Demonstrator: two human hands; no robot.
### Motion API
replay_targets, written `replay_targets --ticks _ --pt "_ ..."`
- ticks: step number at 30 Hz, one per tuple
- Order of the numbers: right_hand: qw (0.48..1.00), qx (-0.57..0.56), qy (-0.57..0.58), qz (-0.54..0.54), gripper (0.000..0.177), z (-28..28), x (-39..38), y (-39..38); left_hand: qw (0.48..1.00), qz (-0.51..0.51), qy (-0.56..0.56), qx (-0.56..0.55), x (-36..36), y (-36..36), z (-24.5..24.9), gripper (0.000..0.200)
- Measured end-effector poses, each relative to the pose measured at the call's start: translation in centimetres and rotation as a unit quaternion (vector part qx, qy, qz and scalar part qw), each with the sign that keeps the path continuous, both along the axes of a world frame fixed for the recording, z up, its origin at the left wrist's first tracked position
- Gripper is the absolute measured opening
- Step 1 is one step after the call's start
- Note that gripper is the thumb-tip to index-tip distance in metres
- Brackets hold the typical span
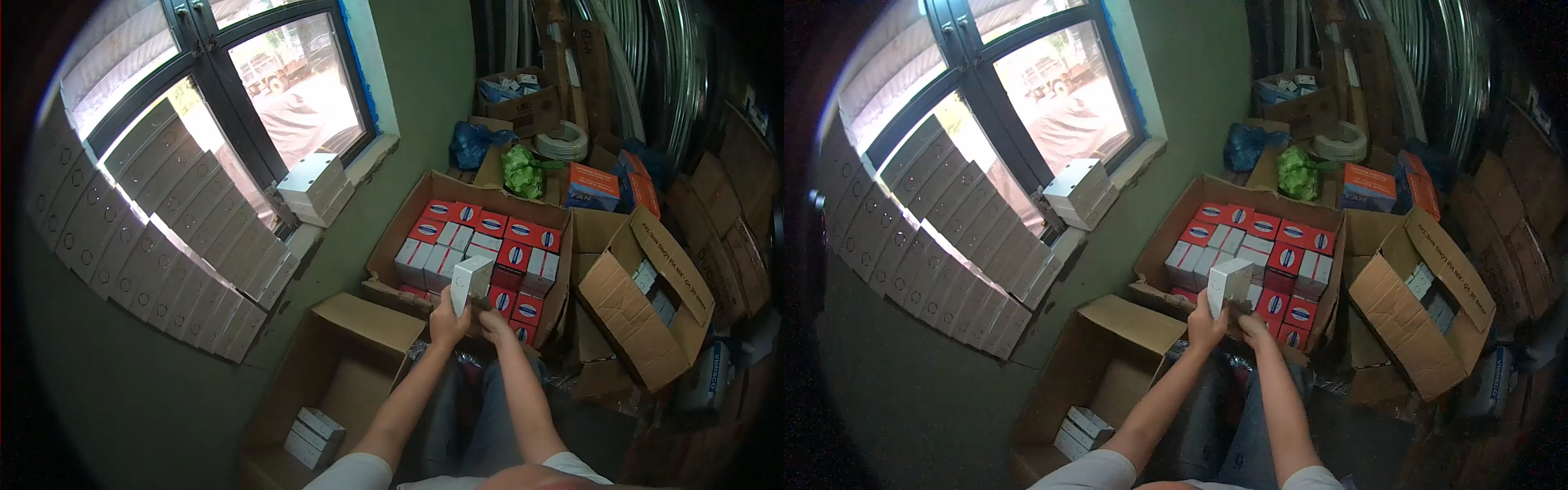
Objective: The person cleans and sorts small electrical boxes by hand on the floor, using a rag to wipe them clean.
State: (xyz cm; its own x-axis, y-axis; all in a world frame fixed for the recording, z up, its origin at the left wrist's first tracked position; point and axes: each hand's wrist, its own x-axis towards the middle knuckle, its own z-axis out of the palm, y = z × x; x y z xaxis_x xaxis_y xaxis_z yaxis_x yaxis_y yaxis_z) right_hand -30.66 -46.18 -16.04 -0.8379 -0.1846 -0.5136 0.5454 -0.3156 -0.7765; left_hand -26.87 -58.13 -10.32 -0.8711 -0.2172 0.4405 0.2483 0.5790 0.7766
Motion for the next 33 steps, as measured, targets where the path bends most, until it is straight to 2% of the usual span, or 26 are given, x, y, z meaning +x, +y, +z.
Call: replay_targets --ticks 2,5,7,9,10,12,15,16,18,19,23,25,26,28,29,32,33 --pt "0.998 0.055 -0.015 -0.037 0.040 0.4 0.4 -0.6 1.000 0.002 -0.024 0.002 0.0 0.1 -0.1 0.048" --pt "0.996 -0.073 -0.057 -0.003 0.029 1.4 0.4 -0.1 1.000 0.008 -0.029 0.008 0.0 -0.1 -0.3 0.048" --pt "0.988 -0.151 -0.041 0.002 0.028 -0.7 -0.3 0.3 1.000 0.012 -0.019 0.010 -0.1 -0.1 -0.2 0.048" --pt "0.973 -0.222 -0.055 0.008 0.027 -3.5 -1.6 1.1 0.998 0.012 -0.054 0.019 0.0 -0.1 0.0 0.049" --pt "0.979 -0.199 -0.038 -0.005 0.027 -4.6 -1.7 1.3 0.997 0.010 -0.072 0.024 0.1 0.0 0.2 0.049" --pt "0.988 -0.150 -0.002 -0.031 0.027 -3.3 -1.2 0.9 0.996 0.007 -0.087 -0.019 0.2 0.1 0.4 0.048" --pt "0.986 0.001 0.077 -0.145 0.032 -2.7 -0.9 0.4 0.993 -0.024 -0.076 -0.082 -0.4 0.1 -0.4 0.052" --pt "0.983 0.062 0.070 -0.159 0.034 -2.5 -1.2 0.5 0.992 -0.036 -0.066 -0.105 -0.6 0.0 -0.8 0.054" --pt "0.964 0.181 0.056 -0.185 0.038 -3.0 -2.4 1.2 0.996 -0.048 -0.065 -0.034 -0.6 0.0 -0.8 0.053" --pt "0.956 0.214 0.086 -0.180 0.037 -3.5 -2.8 1.6 0.996 -0.054 -0.064 0.002 -0.6 0.0 -0.8 0.053" --pt "0.969 0.049 0.127 -0.204 0.033 -4.0 -3.0 2.1 0.984 -0.091 -0.097 0.118 -1.3 -0.5 -2.6 0.047" --pt "0.975 -0.057 0.094 -0.192 0.028 -3.9 -2.7 1.9 0.976 -0.113 -0.087 0.165 -1.6 -0.7 -3.2 0.045" --pt "0.973 -0.110 0.077 -0.186 0.025 -3.8 -2.6 1.9 0.978 -0.121 -0.084 0.145 -1.5 -0.6 -3.0 0.046" --pt "0.988 -0.151 0.011 -0.032 0.022 -6.7 -3.2 2.7 0.982 -0.139 -0.080 0.103 -1.0 -0.3 -2.7 0.047" --pt "0.984 -0.171 -0.022 0.046 0.020 -6.9 -3.1 2.8 0.980 -0.153 -0.040 0.118 -0.9 0.0 -2.2 0.047" --pt "0.948 -0.285 -0.068 0.125 0.016 -6.9 -2.4 2.6 0.981 -0.118 -0.128 0.085 -0.4 -0.3 -0.6 0.048" --pt "0.908 -0.372 -0.074 0.177 0.018 -6.3 -2.3 2.9 0.985 -0.117 -0.097 0.083 -0.6 -0.4 -1.3 0.048"
